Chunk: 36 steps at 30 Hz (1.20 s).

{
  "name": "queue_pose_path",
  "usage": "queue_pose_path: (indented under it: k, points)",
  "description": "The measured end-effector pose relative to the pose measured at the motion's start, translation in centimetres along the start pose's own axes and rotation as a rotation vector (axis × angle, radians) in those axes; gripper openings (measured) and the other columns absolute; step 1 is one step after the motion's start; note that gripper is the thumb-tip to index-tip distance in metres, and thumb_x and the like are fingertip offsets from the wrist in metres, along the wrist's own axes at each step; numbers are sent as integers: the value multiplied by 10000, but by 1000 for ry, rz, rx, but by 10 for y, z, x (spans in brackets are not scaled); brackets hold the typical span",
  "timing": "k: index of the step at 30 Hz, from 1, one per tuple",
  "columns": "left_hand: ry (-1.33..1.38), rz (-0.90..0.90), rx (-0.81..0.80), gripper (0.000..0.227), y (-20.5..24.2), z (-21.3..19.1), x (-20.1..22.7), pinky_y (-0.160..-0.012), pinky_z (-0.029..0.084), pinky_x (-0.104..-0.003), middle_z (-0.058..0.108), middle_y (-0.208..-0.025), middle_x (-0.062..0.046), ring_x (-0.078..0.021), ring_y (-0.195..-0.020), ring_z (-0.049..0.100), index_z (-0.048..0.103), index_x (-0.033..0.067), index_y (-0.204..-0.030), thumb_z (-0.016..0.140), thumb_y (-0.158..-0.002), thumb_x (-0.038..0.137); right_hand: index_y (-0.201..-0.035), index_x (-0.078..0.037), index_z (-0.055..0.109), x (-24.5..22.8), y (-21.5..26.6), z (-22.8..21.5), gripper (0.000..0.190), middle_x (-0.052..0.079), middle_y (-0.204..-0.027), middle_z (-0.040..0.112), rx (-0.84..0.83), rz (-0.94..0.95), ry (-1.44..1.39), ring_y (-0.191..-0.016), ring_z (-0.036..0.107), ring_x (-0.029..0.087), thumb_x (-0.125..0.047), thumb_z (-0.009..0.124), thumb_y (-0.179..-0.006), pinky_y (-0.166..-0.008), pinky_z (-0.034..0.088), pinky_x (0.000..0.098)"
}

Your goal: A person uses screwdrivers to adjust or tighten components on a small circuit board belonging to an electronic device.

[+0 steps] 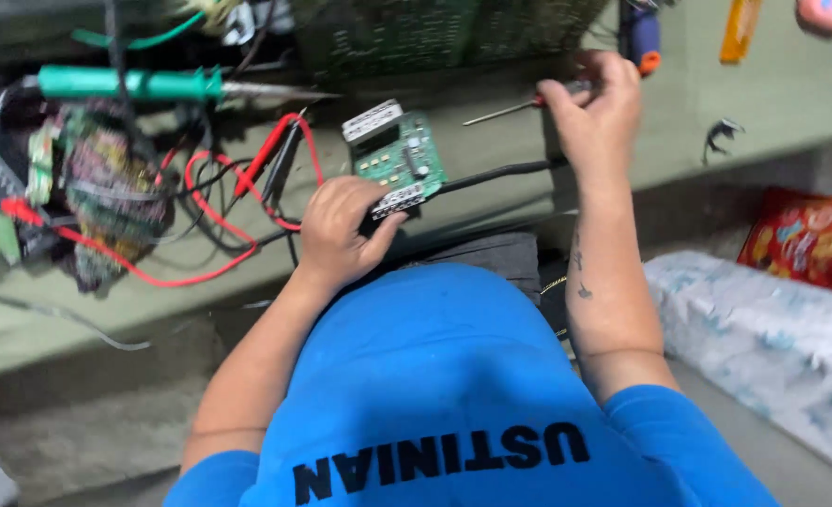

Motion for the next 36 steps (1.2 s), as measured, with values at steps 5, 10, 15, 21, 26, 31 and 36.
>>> queue_pose_path:
  k: [5, 10, 15, 21, 26, 31, 36]
  points:
    - [-7, 31, -17, 261, -3, 5, 4, -797, 578, -459, 724, -956, -165, -360, -878, 703, 668, -14, -1072, 770, -970, 203, -1030, -72, 673, 0, 5, -7, 278, 66, -996, 560, 61, 6, -145, -600, 504, 78, -151, 890, -874, -643, 488, 252]
    - [-54, -10, -38, 254, -1, 10, 1, -816, 566, -452, 732, -962, -165, -358, -900, 703, 690, -14, -1057, 775, -960, 204, -1004, -63, 672, -25, 13, -12, 226, 77, -991, 604, 143, -97, -138, -720, 586, 143, -85, 854, -872, -618, 487, 278]
    - [-74, -17, -41, 240, -3, 11, 3, -811, 553, -431, 734, -949, -147, -336, -887, 699, 683, -1, -1033, 784, -947, 198, -1040, -76, 693, -24, 13, -9, 206, 77, -1098, 626, 143, -101, -97, -525, 537, 82, -143, 840, -912, -705, 524, 296]
    - [-88, -15, -31, 241, -2, 12, 2, -815, 560, -432, 729, -936, -142, -329, -883, 695, 691, -3, -1027, 798, -935, 193, -1130, -30, 655, -26, 12, -13, 282, 120, -1200, 628, 137, -87, -177, -519, 483, 84, -216, 795, -971, -611, 480, 239]
    - [-71, -4, 43, 258, 3, 16, -9, -796, 567, -444, 736, -919, -131, -341, -860, 707, 718, 19, -1028, 807, -910, 230, -1060, -70, 746, -9, 17, 2, 196, 64, -811, 687, 143, -151, -164, -690, 668, 225, -183, 842, -931, -650, 557, 346]
    - [-83, -19, 176, 245, 8, -4, -6, -772, 572, -458, 720, -858, -130, -350, -791, 703, 723, 54, -985, 802, -880, 261, -1086, 18, 782, -30, 23, 10, 164, 225, -901, 741, 32, -279, -221, -798, 747, 396, -11, 876, -955, -690, 585, 421]
    - [-5, 3, 119, 303, 9, -4, -3, -783, 541, -467, 712, -941, -128, -356, -854, 674, 702, 33, -1054, 710, -954, 319, -1191, 107, 806, 22, 18, 10, 157, 199, -986, 734, 74, -303, -18, -851, 678, 255, -4, 861, -1094, -751, 542, 364]
Point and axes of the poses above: each hand's wrist, its own y-axis away from the middle knuckle, its own z-axis out of the palm, x = y × z, the point moved 8 cm from there along -y, towards the middle knuckle
